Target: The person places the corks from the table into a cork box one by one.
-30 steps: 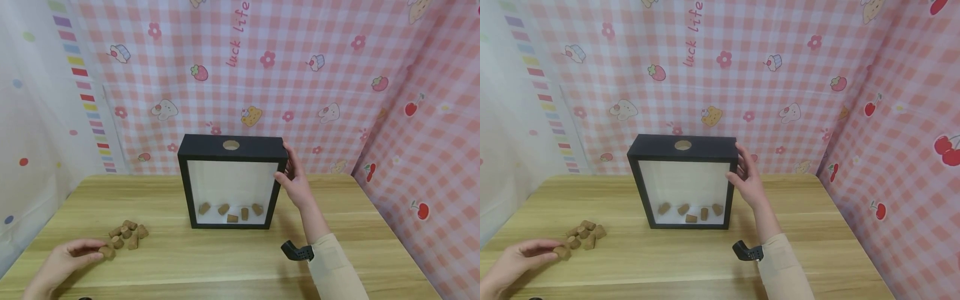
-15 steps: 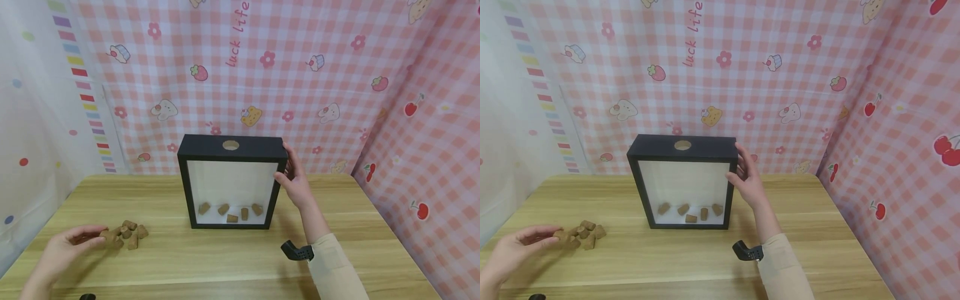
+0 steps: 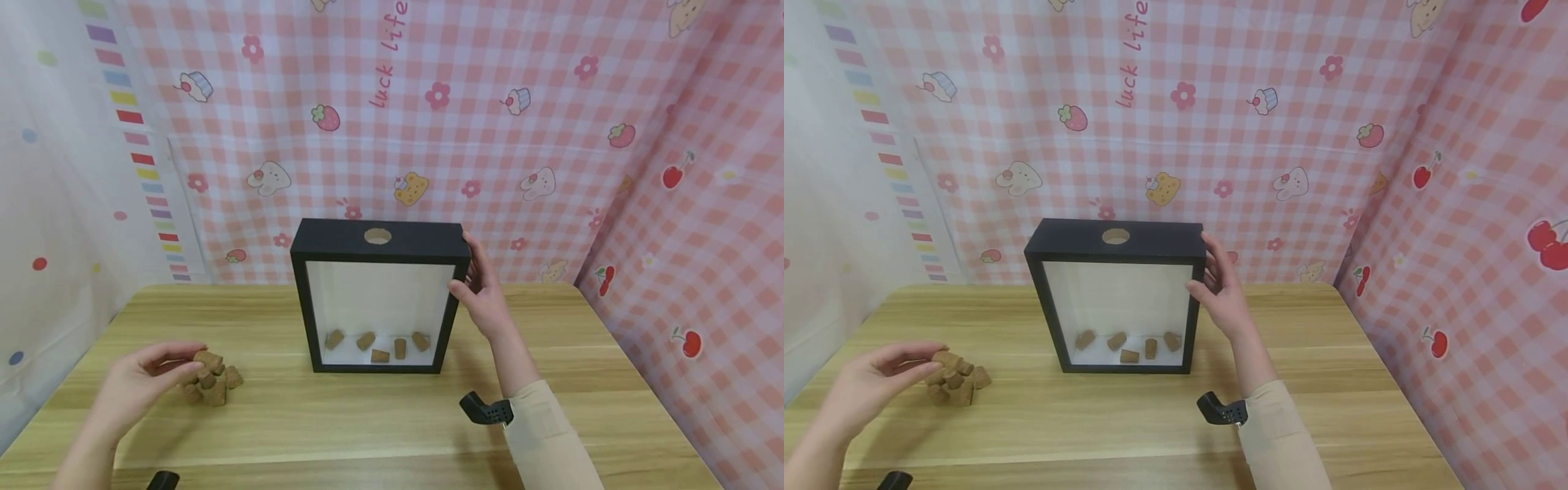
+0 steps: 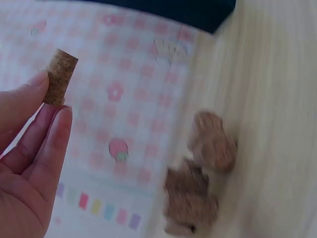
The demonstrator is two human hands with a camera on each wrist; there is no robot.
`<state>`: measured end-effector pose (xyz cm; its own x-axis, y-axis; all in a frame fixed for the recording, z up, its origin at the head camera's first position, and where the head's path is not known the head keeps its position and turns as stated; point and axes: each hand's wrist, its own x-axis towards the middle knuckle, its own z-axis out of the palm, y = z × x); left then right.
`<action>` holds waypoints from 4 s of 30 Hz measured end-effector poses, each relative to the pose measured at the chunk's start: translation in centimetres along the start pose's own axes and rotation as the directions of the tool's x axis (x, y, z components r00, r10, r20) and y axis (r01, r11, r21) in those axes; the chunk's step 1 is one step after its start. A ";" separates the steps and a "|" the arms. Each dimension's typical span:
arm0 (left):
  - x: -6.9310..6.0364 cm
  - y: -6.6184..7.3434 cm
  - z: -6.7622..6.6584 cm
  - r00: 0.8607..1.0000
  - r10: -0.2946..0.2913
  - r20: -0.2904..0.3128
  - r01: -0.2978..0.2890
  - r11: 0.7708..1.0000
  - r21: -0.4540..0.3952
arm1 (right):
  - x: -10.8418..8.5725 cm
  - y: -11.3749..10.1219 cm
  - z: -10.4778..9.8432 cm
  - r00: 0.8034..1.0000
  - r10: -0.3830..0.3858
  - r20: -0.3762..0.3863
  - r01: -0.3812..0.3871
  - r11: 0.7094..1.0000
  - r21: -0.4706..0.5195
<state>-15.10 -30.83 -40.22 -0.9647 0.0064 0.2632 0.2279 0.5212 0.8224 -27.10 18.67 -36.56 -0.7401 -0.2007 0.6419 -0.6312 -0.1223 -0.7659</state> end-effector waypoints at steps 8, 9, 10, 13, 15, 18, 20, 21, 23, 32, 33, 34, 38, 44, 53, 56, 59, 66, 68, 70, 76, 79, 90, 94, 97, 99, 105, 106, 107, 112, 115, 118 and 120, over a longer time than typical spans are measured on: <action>0.9 3.0 2.2 0.996 0.085 0.041 -0.083 0.996 -0.035 | 0.0 -0.2 0.1 1.000 0.004 -0.003 -0.004 1.000 -0.002; 1.0 3.5 2.4 0.995 0.087 0.044 -0.086 0.995 -0.043 | 0.0 -0.2 0.2 1.000 0.006 -0.003 -0.006 1.000 -0.001; 1.1 4.0 2.7 0.995 0.091 0.047 -0.089 0.995 -0.044 | 0.0 -0.3 0.2 1.000 0.009 -0.003 -0.009 1.000 -0.001; 1.4 5.7 3.5 0.993 0.106 0.051 -0.104 0.994 -0.046 | 0.0 -0.3 0.2 1.000 0.015 -0.002 -0.015 1.000 -0.003; 1.6 6.8 3.9 0.991 0.123 0.054 -0.121 0.992 -0.042 | 0.0 -0.3 0.1 1.000 0.017 -0.003 -0.017 1.000 -0.006; 2.1 8.3 4.5 0.987 0.155 0.049 -0.153 0.987 -0.044 | -0.1 -0.4 0.1 1.000 0.018 -0.003 -0.018 1.000 -0.003; 2.4 9.1 4.9 0.983 0.181 0.037 -0.179 0.982 -0.054 | -0.1 -0.4 0.1 1.000 0.018 -0.004 -0.018 1.000 -0.002; 2.5 9.6 5.0 0.981 0.190 0.029 -0.188 0.980 -0.058 | -0.1 -0.3 0.1 1.000 0.018 -0.004 -0.018 1.000 -0.001; 2.7 10.6 5.2 0.978 0.207 0.012 -0.206 0.977 -0.061 | -0.1 -0.3 0.1 1.000 0.018 -0.003 -0.018 1.000 0.000; 3.7 15.2 5.7 0.952 0.296 -0.081 -0.301 0.952 -0.054 | -0.1 -0.3 0.1 1.000 0.027 -0.013 -0.027 1.000 -0.015; 3.9 15.5 5.8 0.946 0.310 -0.093 -0.316 0.947 -0.055 | -0.1 -0.4 0.1 0.999 0.030 -0.014 -0.030 0.999 -0.018; 4.1 15.9 5.8 0.940 0.325 -0.105 -0.331 0.942 -0.055 | -0.1 -0.4 0.1 0.999 0.032 -0.015 -0.033 0.999 -0.020; 4.8 17.1 5.8 0.929 0.348 -0.126 -0.357 0.933 -0.050 | -0.2 -0.4 0.1 0.999 0.035 -0.015 -0.035 0.999 -0.024; 6.2 19.1 6.1 0.927 0.350 -0.132 -0.355 0.935 -0.013 | -0.2 -0.4 0.1 1.000 0.023 -0.013 -0.024 0.999 -0.024; 8.5 21.6 7.1 0.923 0.367 -0.112 -0.371 0.929 -0.010 | 0.0 -0.4 0.1 1.000 0.010 -0.004 -0.010 1.000 -0.009; 9.2 22.3 7.9 0.916 0.387 -0.102 -0.391 0.920 -0.025 | -0.1 -0.4 0.1 1.000 0.009 -0.004 -0.010 1.000 -0.009; 9.9 22.7 8.8 0.897 0.434 -0.087 -0.438 0.899 -0.028 | -0.1 -0.2 0.1 1.000 0.004 -0.003 -0.004 1.000 -0.005; 11.4 23.6 10.6 0.862 0.504 -0.055 -0.505 0.863 0.006 | -0.2 -0.2 0.1 1.000 0.003 -0.002 -0.003 1.000 0.001; 11.8 23.8 10.9 0.856 0.516 -0.041 -0.516 0.857 0.019 | -0.2 -0.2 0.1 1.000 0.007 -0.005 -0.007 1.000 0.003; 12.1 24.0 11.2 0.856 0.516 -0.027 -0.515 0.856 0.046 | -0.2 -0.2 0.1 1.000 0.010 -0.004 -0.010 1.000 0.005; 12.8 24.2 11.9 0.870 0.492 -0.009 -0.488 0.865 0.117 | -0.1 -0.3 0.2 1.000 0.021 -0.003 -0.021 1.000 -0.005; 12.9 24.1 12.1 0.878 0.480 0.001 -0.475 0.870 0.132 | -0.1 -0.3 0.2 1.000 0.019 -0.001 -0.019 1.000 -0.007; 12.8 23.8 12.1 0.871 0.489 0.050 -0.490 0.856 0.164 | -0.1 -0.3 0.3 1.000 0.014 -0.007 -0.014 1.000 -0.016; 12.5 23.5 11.9 0.857 0.515 0.027 -0.513 0.846 0.145 | -0.2 -0.3 0.3 1.000 0.010 -0.007 -0.011 1.000 -0.010; 12.2 23.5 11.7 0.845 0.533 0.026 -0.533 0.839 0.112 | -0.2 -0.3 0.3 1.000 0.013 -0.008 -0.013 1.000 -0.008; 12.0 23.5 11.4 0.848 0.529 0.036 -0.530 0.845 0.077 | -0.2 -0.3 0.3 1.000 0.018 -0.010 -0.018 1.000 -0.012; 10.9 23.6 9.9 0.867 0.495 0.056 -0.497 0.868 0.017 | -0.1 -0.4 0.2 1.000 0.022 -0.006 -0.022 1.000 -0.018; 10.8 23.6 9.7 0.869 0.492 0.054 -0.493 0.870 0.009 | -0.1 -0.4 0.2 1.000 0.022 -0.009 -0.022 1.000 -0.018; 10.7 23.5 9.4 0.871 0.489 0.051 -0.490 0.872 0.004 | -0.1 -0.4 0.2 1.000 0.023 -0.012 -0.024 1.000 -0.020; 9.9 22.8 7.9 0.893 0.447 0.049 -0.446 0.894 -0.036 | -0.1 -0.3 0.2 0.999 0.030 -0.023 -0.031 0.999 -0.021; 9.3 22.0 7.0 0.907 0.420 0.039 -0.419 0.907 -0.035 | -0.1 -0.3 0.2 0.999 0.028 -0.020 -0.029 0.999 -0.014; 8.8 20.8 6.2 0.908 0.419 0.013 -0.418 0.908 -0.030 | -0.1 -0.3 0.2 0.999 0.027 -0.017 -0.027 1.000 -0.012; 8.4 19.8 5.7 0.905 0.425 -0.010 -0.425 0.905 -0.023 | -0.1 -0.3 0.2 0.999 0.031 -0.018 -0.031 0.999 -0.015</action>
<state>-19.46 -15.61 -24.55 -0.7751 0.2189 0.5927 0.6192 0.4497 0.6437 -26.81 18.54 -36.45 -0.7631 -0.1867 0.6187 -0.6114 -0.1017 -0.7848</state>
